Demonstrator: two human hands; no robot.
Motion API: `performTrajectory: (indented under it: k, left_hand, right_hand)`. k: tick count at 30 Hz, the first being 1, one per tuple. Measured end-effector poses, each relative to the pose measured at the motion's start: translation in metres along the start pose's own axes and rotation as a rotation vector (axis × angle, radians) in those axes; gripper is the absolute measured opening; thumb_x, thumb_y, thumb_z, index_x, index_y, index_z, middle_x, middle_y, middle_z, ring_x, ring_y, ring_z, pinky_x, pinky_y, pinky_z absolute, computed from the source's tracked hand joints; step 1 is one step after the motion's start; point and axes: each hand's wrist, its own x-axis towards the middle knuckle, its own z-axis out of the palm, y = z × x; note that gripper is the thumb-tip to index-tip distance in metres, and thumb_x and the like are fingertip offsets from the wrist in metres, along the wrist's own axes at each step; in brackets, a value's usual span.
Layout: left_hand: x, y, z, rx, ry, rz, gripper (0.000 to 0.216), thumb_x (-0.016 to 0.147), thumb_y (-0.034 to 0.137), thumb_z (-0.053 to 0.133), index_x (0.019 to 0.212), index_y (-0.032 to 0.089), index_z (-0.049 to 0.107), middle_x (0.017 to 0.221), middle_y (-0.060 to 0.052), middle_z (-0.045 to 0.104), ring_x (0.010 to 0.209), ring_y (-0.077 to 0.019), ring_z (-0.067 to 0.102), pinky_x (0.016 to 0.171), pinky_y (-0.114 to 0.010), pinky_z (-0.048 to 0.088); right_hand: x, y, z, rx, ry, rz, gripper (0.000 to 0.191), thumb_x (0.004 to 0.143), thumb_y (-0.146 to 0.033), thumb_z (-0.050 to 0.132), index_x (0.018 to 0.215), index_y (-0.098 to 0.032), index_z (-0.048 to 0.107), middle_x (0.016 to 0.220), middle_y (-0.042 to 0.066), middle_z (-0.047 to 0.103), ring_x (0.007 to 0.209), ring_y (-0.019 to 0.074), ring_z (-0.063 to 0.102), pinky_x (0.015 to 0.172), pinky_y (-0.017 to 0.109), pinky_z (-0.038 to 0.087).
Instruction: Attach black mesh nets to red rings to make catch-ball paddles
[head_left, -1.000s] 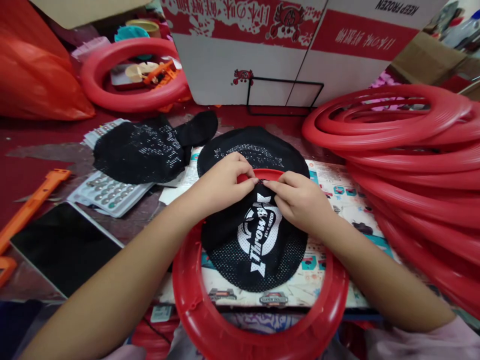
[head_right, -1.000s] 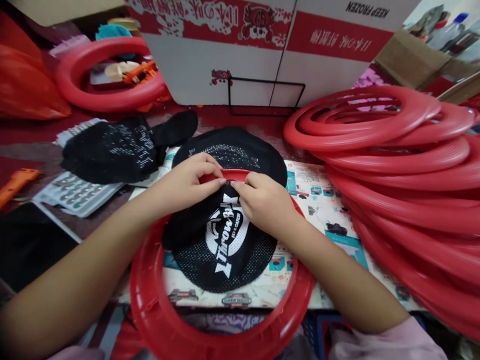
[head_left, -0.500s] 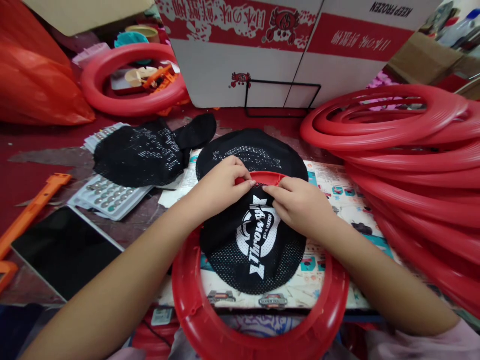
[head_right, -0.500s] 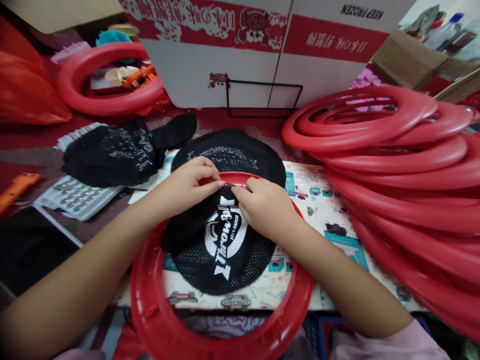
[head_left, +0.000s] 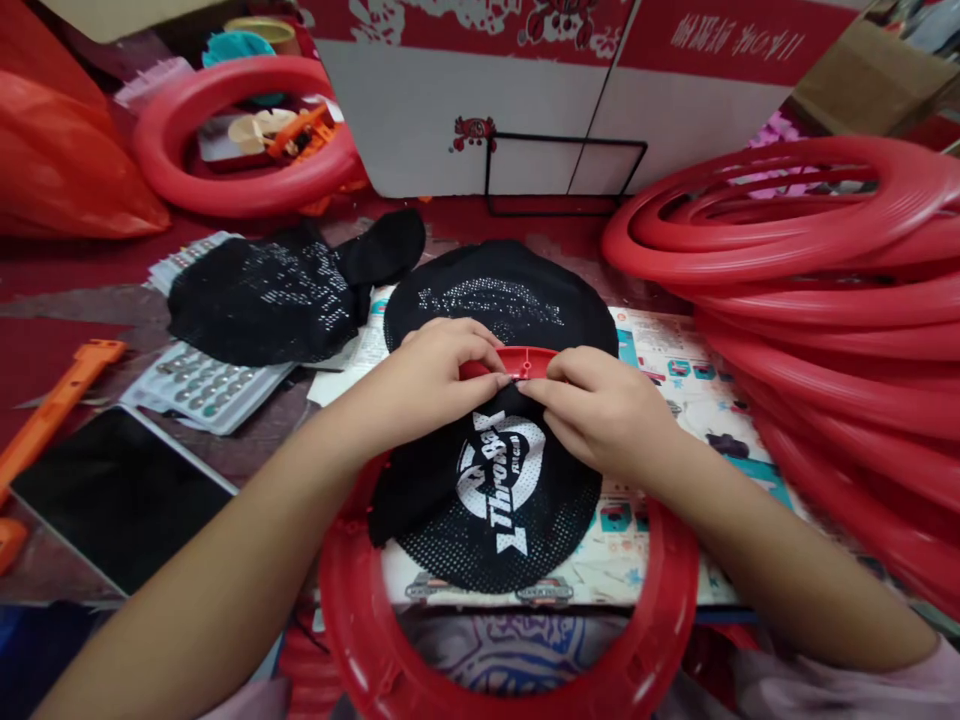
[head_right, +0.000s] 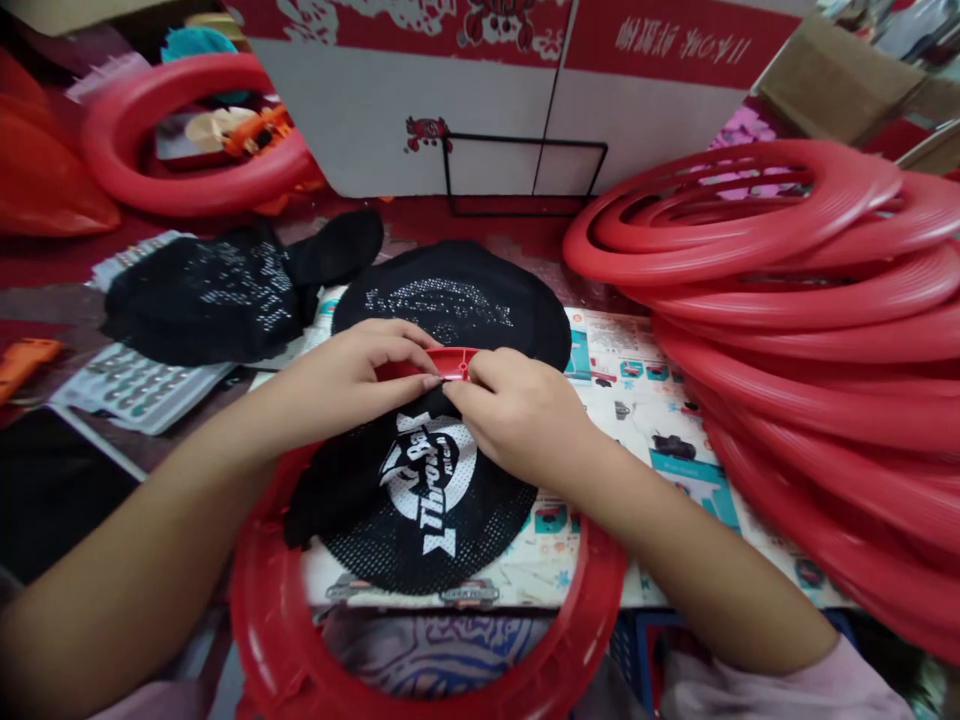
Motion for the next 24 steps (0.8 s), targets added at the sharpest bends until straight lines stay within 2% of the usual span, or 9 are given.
performTrajectory:
  k: [4, 10, 15, 19, 22, 24]
  left_hand:
    - [0.002, -0.002, 0.001, -0.041, 0.0, -0.1, 0.017, 0.082, 0.03, 0.057, 0.077, 0.019, 0.069, 0.102, -0.004, 0.069, 0.096, -0.0217, 0.062, 0.093, -0.041, 0.046]
    - [0.003, -0.005, 0.005, 0.04, -0.002, -0.086, 0.018, 0.087, 0.03, 0.05, 0.084, 0.019, 0.064, 0.102, -0.005, 0.067, 0.101, -0.0243, 0.057, 0.094, -0.043, 0.042]
    - [0.003, 0.001, 0.009, 0.137, 0.008, -0.086, 0.02, 0.09, 0.029, 0.046, 0.082, 0.018, 0.061, 0.104, -0.007, 0.066, 0.103, -0.0257, 0.055, 0.096, -0.046, 0.038]
    - [0.003, 0.005, 0.01, 0.226, 0.026, -0.11, 0.02, 0.088, 0.026, 0.045, 0.08, 0.017, 0.061, 0.098, -0.008, 0.066, 0.097, -0.0267, 0.057, 0.093, -0.048, 0.039]
    - [0.001, 0.002, 0.006, 0.18, 0.0, -0.055, 0.021, 0.088, 0.027, 0.046, 0.081, 0.017, 0.063, 0.097, -0.008, 0.065, 0.094, -0.0244, 0.059, 0.09, -0.045, 0.043]
    - [-0.001, -0.003, 0.0, 0.077, -0.049, 0.023, 0.023, 0.088, 0.033, 0.049, 0.087, 0.017, 0.065, 0.102, -0.007, 0.064, 0.094, -0.0218, 0.06, 0.089, -0.04, 0.046]
  right_hand:
    - [0.0, 0.001, 0.002, -0.067, -0.028, 0.027, 0.037, 0.099, -0.019, 0.037, 0.091, -0.017, 0.073, 0.078, 0.008, 0.061, 0.07, 0.0168, 0.046, 0.061, 0.029, 0.034]
    - [-0.001, 0.002, 0.006, -0.105, -0.019, 0.046, 0.036, 0.099, -0.02, 0.039, 0.091, -0.017, 0.073, 0.077, 0.008, 0.06, 0.07, 0.0173, 0.044, 0.059, 0.03, 0.031]
    - [0.0, 0.003, 0.007, -0.143, -0.095, 0.06, 0.035, 0.099, -0.021, 0.04, 0.094, -0.018, 0.074, 0.078, 0.008, 0.059, 0.07, 0.0174, 0.041, 0.059, 0.031, 0.028]
    - [0.001, 0.001, 0.007, -0.209, -0.123, 0.034, 0.03, 0.097, -0.019, 0.044, 0.092, -0.019, 0.073, 0.076, 0.007, 0.059, 0.069, 0.0182, 0.043, 0.059, 0.031, 0.027]
    - [0.002, -0.004, -0.001, -0.154, -0.169, 0.05, 0.026, 0.094, -0.017, 0.046, 0.093, -0.017, 0.072, 0.078, 0.007, 0.062, 0.069, 0.0181, 0.048, 0.059, 0.031, 0.029]
    - [0.002, -0.01, -0.01, -0.075, -0.269, 0.088, 0.022, 0.092, -0.017, 0.05, 0.096, -0.017, 0.071, 0.079, 0.006, 0.064, 0.069, 0.0175, 0.052, 0.058, 0.031, 0.029]
